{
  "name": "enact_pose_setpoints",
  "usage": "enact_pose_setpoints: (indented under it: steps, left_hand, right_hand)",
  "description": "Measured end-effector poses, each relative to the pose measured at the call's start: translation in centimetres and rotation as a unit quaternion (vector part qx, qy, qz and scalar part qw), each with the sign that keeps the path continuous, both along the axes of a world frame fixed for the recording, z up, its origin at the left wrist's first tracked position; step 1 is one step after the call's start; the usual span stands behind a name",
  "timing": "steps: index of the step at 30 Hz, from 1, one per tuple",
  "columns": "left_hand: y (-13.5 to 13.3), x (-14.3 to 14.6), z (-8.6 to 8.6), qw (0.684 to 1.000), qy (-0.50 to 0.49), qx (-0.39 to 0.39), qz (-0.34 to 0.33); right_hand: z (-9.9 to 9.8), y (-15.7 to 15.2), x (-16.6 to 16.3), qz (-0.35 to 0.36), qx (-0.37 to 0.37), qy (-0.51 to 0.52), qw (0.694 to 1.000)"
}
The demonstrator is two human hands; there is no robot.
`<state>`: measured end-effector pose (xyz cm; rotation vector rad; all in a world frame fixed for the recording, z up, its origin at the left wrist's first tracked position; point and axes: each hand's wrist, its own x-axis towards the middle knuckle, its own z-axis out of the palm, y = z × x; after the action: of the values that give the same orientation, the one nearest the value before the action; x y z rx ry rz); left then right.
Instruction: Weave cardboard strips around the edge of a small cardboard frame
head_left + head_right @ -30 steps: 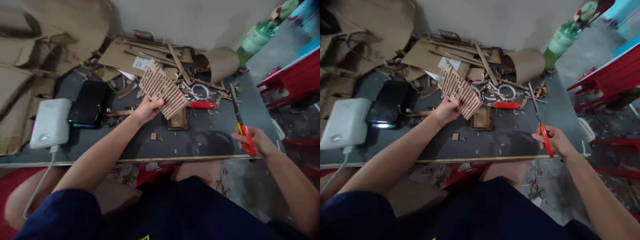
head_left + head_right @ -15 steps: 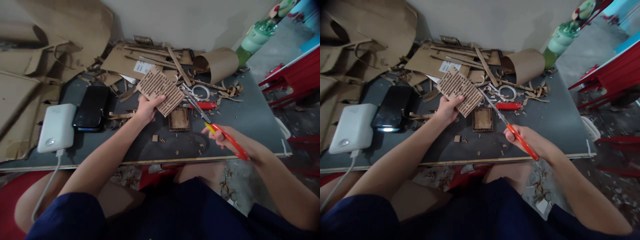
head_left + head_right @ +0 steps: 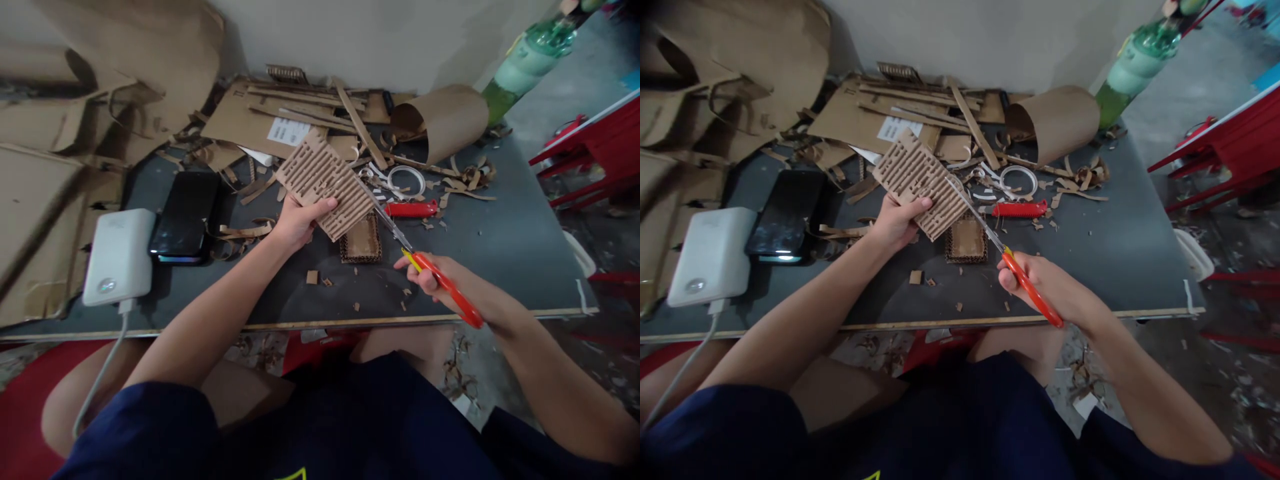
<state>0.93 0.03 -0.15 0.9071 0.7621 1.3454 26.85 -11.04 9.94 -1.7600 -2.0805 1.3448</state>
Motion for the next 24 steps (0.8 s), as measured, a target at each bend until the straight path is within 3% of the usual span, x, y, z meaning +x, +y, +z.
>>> enact_pose_setpoints:
  steps: [10, 17, 24]
  left_hand:
    - [0.4, -0.5, 0.2, 1.0, 0.021, 0.004, 0.011]
    - [0.3, -0.5, 0.5, 1.0, 0.001, -0.01, 0.009]
    - [0.2, -0.4, 0.5, 0.999, -0.022, -0.023, -0.007]
  right_hand:
    - [-0.3, 0.3, -0.4, 0.034, -0.011, 0.005, 0.999]
    - [-1.2, -0.1, -0.8, 0.011, 0.023, 0.038, 0.999]
    - [-1.0, -0.4, -0.3, 0.014, 0.002, 0.036, 0.999]
